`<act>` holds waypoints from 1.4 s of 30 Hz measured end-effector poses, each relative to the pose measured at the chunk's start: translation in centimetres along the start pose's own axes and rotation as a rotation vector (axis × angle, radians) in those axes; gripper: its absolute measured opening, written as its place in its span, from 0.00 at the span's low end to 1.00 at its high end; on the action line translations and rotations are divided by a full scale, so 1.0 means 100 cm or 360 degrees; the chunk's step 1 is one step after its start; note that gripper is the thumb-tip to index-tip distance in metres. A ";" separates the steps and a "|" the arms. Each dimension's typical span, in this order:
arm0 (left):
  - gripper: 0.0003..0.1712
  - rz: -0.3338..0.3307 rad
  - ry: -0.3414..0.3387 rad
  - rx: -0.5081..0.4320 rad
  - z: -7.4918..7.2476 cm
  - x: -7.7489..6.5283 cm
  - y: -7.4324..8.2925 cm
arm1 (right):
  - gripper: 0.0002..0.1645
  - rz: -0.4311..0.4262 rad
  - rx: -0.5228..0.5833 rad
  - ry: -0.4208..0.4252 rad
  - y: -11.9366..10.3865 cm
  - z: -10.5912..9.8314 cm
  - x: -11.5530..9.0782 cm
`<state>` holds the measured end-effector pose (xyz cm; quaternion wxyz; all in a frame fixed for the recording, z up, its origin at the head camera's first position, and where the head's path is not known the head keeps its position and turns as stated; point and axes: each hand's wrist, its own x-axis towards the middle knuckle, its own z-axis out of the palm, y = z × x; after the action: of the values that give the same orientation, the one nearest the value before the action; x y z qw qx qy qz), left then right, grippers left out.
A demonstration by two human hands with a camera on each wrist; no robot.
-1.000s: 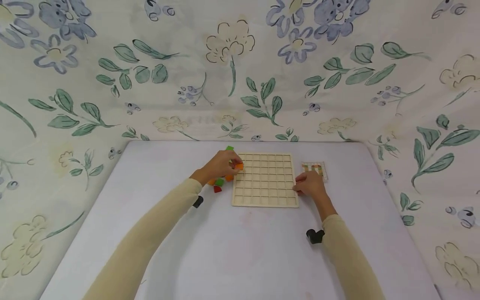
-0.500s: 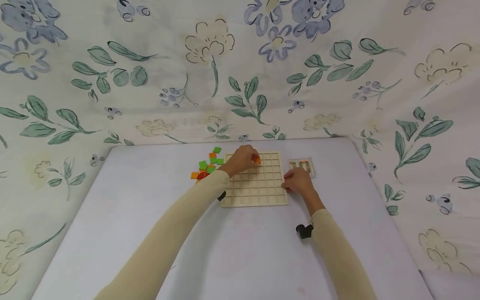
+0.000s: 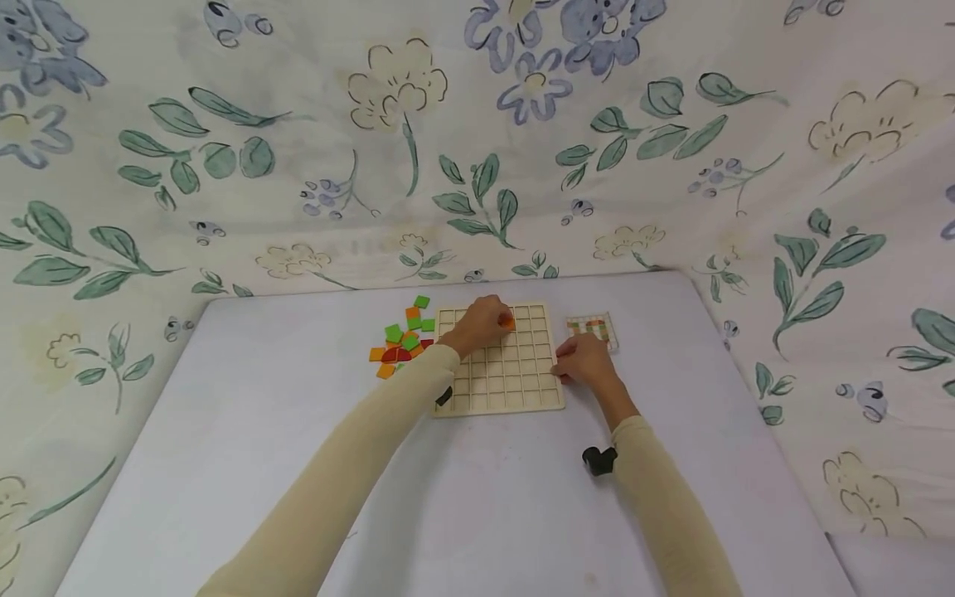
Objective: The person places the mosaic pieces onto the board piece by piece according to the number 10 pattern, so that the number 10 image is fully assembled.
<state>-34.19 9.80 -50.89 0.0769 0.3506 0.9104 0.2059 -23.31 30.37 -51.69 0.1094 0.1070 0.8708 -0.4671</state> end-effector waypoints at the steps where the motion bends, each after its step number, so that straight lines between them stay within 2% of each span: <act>1: 0.09 -0.0006 0.0002 0.0001 -0.002 -0.002 0.000 | 0.18 0.0001 0.0008 -0.0006 -0.002 0.000 0.000; 4: 0.09 -0.0022 0.0004 0.0008 -0.007 -0.007 0.001 | 0.18 0.0000 0.0016 -0.0034 -0.007 0.001 0.000; 10: 0.09 0.0049 -0.0025 0.0024 -0.018 -0.015 0.002 | 0.18 -0.0014 -0.0009 -0.0038 -0.015 0.005 0.000; 14: 0.14 0.0058 -0.0079 0.0032 -0.034 -0.018 -0.004 | 0.19 -0.0033 -0.0053 -0.0038 -0.016 0.007 0.000; 17: 0.20 0.0034 -0.0052 0.0070 -0.056 -0.021 -0.015 | 0.19 -0.0028 -0.0066 -0.0042 -0.014 0.010 -0.002; 20: 0.20 -0.0038 0.0015 0.0102 -0.085 -0.029 -0.032 | 0.20 -0.0017 -0.0083 -0.0030 -0.010 0.011 -0.004; 24: 0.20 -0.0178 0.0071 0.0081 -0.116 -0.053 -0.060 | 0.20 -0.0002 -0.0087 -0.0005 -0.005 0.011 -0.005; 27: 0.19 -0.0269 0.0086 0.0083 -0.128 -0.077 -0.083 | 0.21 0.0001 -0.0070 -0.0012 -0.003 0.009 -0.006; 31: 0.17 -0.0389 0.0070 0.0093 -0.130 -0.110 -0.111 | 0.21 0.0013 -0.0085 -0.0024 -0.001 0.007 -0.007; 37: 0.17 -0.0539 0.0033 0.0012 -0.116 -0.149 -0.140 | 0.21 -0.0005 -0.0107 -0.0027 -0.001 0.005 -0.008; 40: 0.17 -0.0541 0.0021 -0.0094 -0.109 -0.163 -0.146 | 0.22 -0.0033 -0.0096 -0.0033 -0.002 0.005 -0.007; 42: 0.17 -0.0500 0.0012 -0.0165 -0.105 -0.169 -0.147 | 0.22 -0.0042 -0.0085 -0.0035 -0.003 0.004 -0.007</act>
<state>-33.56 -14.76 -47.78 0.1228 0.1988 0.9424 0.2394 -22.69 29.79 -51.51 0.1156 0.0875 0.8831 -0.4462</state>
